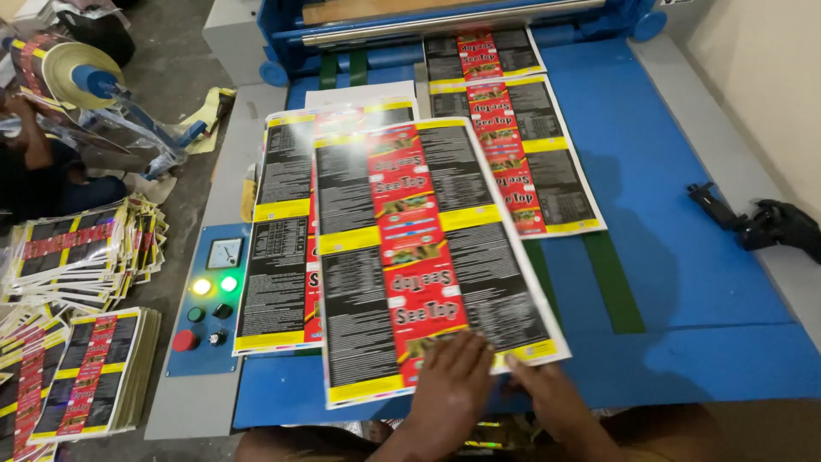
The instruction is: Collecting and stacking large printed label sheets as they come off a processing machine.
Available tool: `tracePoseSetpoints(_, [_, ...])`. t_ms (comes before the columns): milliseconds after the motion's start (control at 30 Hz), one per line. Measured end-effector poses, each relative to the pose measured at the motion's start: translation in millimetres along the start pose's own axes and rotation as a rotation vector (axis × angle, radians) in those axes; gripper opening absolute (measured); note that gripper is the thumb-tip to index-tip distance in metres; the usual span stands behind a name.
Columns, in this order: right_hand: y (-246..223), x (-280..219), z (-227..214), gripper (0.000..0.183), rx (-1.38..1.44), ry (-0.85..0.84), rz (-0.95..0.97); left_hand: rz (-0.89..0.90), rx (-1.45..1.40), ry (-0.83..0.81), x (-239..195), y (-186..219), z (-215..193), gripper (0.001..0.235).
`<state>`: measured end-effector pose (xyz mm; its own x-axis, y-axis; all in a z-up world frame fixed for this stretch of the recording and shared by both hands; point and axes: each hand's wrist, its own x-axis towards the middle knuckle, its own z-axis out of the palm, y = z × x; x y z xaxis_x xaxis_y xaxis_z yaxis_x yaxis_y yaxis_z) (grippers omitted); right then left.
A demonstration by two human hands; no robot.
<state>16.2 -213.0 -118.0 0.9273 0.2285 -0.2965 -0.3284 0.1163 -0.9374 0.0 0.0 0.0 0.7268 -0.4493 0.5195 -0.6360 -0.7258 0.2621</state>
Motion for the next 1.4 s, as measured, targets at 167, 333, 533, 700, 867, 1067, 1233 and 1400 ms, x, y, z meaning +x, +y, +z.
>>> tracePoseSetpoints(167, [-12.0, -5.2, -51.5, 0.028, 0.010, 0.362, -0.023, -0.036, -0.115, -0.001, 2.9, -22.3, -25.1, 0.045])
tracePoseSetpoints(333, [11.5, -29.3, -129.0, 0.026, 0.112, 0.445, -0.042, -0.274, 0.045, -0.080, -21.9, -87.2, -53.4, 0.048])
tracePoseSetpoints(533, [59.1, -65.3, -188.3, 0.032, 0.102, 0.557, -0.051, -0.178, 0.306, -0.056, -53.9, -105.9, -64.6, 0.082])
tracePoseSetpoints(700, [100.6, -72.1, -229.0, 0.036, -0.129, 0.739, 0.062, -0.243, 0.293, -0.108, -58.6, -102.5, -75.1, 0.042])
tracePoseSetpoints(867, [112.4, -46.1, -222.4, 0.026, -0.221, 0.610, 0.093, -0.333, 0.211, 0.035, -47.1, -95.8, -79.8, 0.032])
tracePoseSetpoints(1067, [55.2, 29.8, -179.1, 0.023, -0.307, 0.602, 0.037, -0.319, 0.188, 0.069, -44.9, -92.5, -78.4, 0.032])
tracePoseSetpoints(1233, [17.6, 103.0, -173.8, 0.016, -0.092, 0.530, -0.106, -0.345, 0.178, 0.076, -46.0, -95.3, -69.5, 0.030])
tracePoseSetpoints(1400, [-44.6, 102.4, -135.3, 0.037, 0.034, 0.442, 0.030, -0.350, 0.182, 0.083, -40.9, -92.3, -72.8, 0.034])
